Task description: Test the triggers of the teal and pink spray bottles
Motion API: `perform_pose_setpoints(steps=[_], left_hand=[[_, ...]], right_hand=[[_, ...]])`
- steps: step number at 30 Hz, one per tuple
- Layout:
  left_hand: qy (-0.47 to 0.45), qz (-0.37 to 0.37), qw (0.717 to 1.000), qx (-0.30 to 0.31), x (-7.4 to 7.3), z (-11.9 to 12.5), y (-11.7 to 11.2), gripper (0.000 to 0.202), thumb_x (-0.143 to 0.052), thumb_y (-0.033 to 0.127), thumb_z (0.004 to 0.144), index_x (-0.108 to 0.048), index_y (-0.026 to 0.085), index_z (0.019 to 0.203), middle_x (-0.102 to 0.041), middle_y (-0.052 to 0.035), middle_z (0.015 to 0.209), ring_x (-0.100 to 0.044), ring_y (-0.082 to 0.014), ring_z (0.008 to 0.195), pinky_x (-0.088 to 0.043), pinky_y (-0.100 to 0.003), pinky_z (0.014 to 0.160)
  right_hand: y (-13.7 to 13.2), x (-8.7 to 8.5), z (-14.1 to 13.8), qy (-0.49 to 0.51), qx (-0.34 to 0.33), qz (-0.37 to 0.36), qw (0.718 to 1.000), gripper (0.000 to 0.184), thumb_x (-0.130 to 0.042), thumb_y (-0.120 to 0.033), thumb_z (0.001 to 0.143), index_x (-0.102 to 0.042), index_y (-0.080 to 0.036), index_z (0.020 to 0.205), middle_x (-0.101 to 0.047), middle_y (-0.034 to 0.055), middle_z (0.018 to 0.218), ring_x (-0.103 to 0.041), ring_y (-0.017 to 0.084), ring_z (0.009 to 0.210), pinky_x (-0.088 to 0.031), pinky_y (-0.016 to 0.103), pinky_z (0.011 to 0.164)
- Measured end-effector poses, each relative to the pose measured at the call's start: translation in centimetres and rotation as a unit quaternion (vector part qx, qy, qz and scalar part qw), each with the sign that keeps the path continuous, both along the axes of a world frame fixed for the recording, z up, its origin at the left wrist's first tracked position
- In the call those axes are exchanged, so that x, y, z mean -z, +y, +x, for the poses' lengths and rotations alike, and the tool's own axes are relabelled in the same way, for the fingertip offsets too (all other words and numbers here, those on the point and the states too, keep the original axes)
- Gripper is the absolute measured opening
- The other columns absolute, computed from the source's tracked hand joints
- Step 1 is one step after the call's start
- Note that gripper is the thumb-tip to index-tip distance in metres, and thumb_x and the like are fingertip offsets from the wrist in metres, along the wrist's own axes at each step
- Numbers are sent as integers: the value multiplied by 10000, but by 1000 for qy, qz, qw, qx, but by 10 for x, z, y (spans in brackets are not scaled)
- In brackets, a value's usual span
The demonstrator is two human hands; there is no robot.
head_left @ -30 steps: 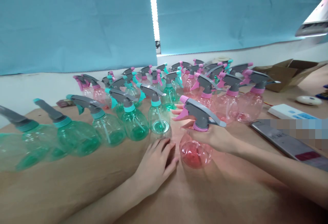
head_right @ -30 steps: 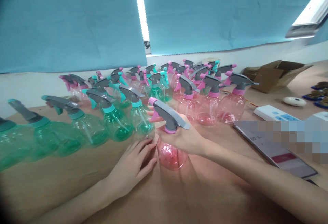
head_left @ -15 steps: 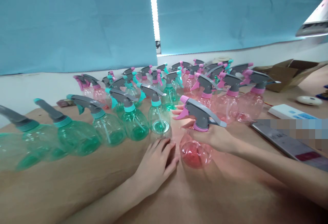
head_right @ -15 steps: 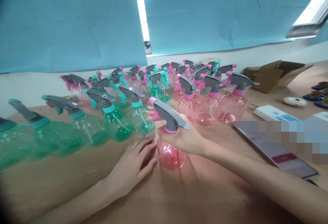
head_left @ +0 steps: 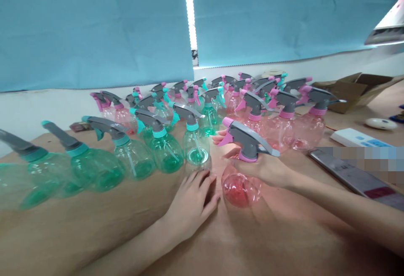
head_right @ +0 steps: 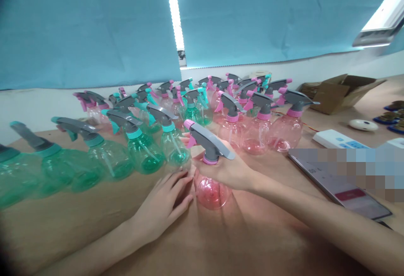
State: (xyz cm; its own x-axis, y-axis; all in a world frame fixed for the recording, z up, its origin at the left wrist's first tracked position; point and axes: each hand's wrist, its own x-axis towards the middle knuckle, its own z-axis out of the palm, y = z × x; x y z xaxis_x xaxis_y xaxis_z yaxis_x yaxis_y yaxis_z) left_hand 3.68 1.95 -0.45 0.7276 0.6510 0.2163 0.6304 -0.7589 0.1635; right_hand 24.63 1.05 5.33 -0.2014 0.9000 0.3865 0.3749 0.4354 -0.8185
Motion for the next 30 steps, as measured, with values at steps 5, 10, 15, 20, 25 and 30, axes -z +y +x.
perform_pose_setpoints(steps=[5,10,15,20,25,30], left_hand=[[0,0,1000,0,0,0,0,328,-521,293,935,-528,164,1238,-544,-129,1299,-491,-303,1195,-420,-473,973],[2,-2,1000,-3,1,0,0,340,-528,297,935,-529,157,1245,-541,-133,1300,-487,-303,1197,-413,-468,982],[4,-2,1000,-1,1,0,0,342,-526,297,937,-529,153,1247,-536,-134,1312,-479,-309,1212,-403,-476,995],[2,-3,1000,-3,2,0,0,345,-529,300,931,-521,167,1250,-539,-131,1310,-488,-309,1207,-405,-484,992],[-2,-5,1000,-3,2,0,1,346,-513,301,937,-509,176,1259,-538,-130,1309,-493,-311,1201,-412,-491,981],[-11,-1,1000,-3,1,-1,0,324,-508,305,935,-526,182,1234,-549,-128,1295,-497,-313,1200,-423,-493,969]], right_hand=[[-3,-8,-2,11,19,-5,1000,128,-510,-209,680,-582,-251,777,-620,-13,707,-609,181,699,-522,319,625],[-4,-10,-1,6,21,2,1000,51,-514,-195,666,-534,-242,659,-573,-22,623,-621,176,697,-520,304,623],[-6,-10,2,-3,37,-9,999,36,-538,-207,681,-530,-236,661,-571,-29,600,-616,164,648,-517,297,582],[-8,-11,3,7,3,-7,1000,40,-551,-231,703,-563,-243,738,-660,-7,739,-641,173,701,-544,315,636],[-5,-10,6,13,-4,-7,1000,121,-567,-195,694,-596,-263,790,-667,-13,747,-652,186,706,-560,325,644],[-3,-10,5,7,-29,-23,999,247,-548,-196,703,-664,-269,909,-714,6,842,-685,220,818,-574,353,722]])
